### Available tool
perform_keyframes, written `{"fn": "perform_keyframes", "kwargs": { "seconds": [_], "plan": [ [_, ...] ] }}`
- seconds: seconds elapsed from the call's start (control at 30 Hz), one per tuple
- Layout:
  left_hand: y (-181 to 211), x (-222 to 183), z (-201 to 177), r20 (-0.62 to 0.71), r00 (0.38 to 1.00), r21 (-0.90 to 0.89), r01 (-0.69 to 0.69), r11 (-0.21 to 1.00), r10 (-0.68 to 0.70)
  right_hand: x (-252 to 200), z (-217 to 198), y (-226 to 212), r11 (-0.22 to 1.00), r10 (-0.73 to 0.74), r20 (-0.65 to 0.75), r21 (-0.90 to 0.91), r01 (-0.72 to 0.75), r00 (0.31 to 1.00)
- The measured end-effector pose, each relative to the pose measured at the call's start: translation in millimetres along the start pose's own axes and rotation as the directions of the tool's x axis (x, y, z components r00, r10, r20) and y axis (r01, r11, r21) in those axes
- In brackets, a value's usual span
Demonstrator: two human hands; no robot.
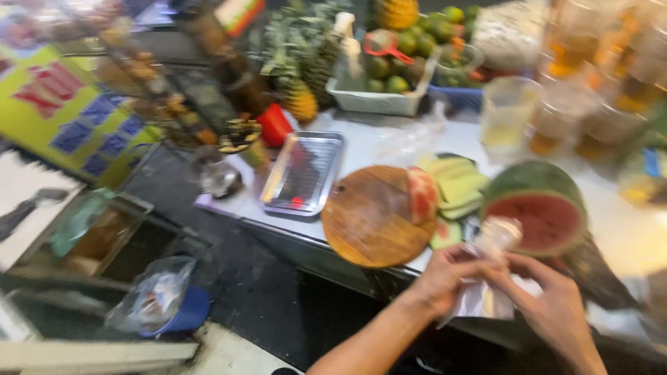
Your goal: The person puts slices of watermelon into a plastic bag, seals the bag by tying it, and then places the bagged watermelon into another plastic bag along with other fruit slices.
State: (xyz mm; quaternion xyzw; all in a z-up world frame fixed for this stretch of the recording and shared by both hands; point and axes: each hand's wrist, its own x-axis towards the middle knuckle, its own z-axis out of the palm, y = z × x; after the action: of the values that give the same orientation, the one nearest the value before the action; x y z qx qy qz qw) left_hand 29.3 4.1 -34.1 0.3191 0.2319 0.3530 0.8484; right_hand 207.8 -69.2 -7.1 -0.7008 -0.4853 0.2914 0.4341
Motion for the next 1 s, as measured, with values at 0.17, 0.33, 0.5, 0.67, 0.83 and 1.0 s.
{"fn": "perform_keyframes", "kwargs": {
  "seconds": [0.17,0.33,0.5,0.67,0.83,1.0],
  "plan": [
    [-24.2,6.5,-24.2,0.03,0.999,-0.102,0.027,0.994,-0.024,-7.8,-20.0,-15.5,0.988,0.055,0.024,0.146,-0.058,0.998],
    [31.4,-11.4,30.1,-0.085,0.996,0.074,0.04,0.996,-0.033,1.6,-23.3,6.2,0.898,-0.006,-0.003,0.439,0.006,1.0],
    [18.8,7.3,4.0,-0.134,0.984,0.189,-0.094,0.977,0.121,0.3,-30.9,13.4,0.875,-0.001,-0.171,0.477,0.083,0.985],
    [23.8,18.4,-38.3,-0.308,0.937,0.129,-0.132,0.983,0.167,0.6,-55.4,43.8,0.785,-0.011,-0.346,0.578,0.222,0.938],
    [40.5,21.4,-81.7,-0.515,0.849,-0.425,-0.13,0.896,-0.121,-8.8,-86.9,68.2,0.495,-0.092,-0.402,0.775,0.392,0.911],
    [23.4,10.5,-87.1,-0.316,0.943,-0.037,-0.119,0.992,0.101,-18.8,-89.8,44.1,0.385,-0.028,-0.379,0.85,0.36,0.925]
  ]
}}
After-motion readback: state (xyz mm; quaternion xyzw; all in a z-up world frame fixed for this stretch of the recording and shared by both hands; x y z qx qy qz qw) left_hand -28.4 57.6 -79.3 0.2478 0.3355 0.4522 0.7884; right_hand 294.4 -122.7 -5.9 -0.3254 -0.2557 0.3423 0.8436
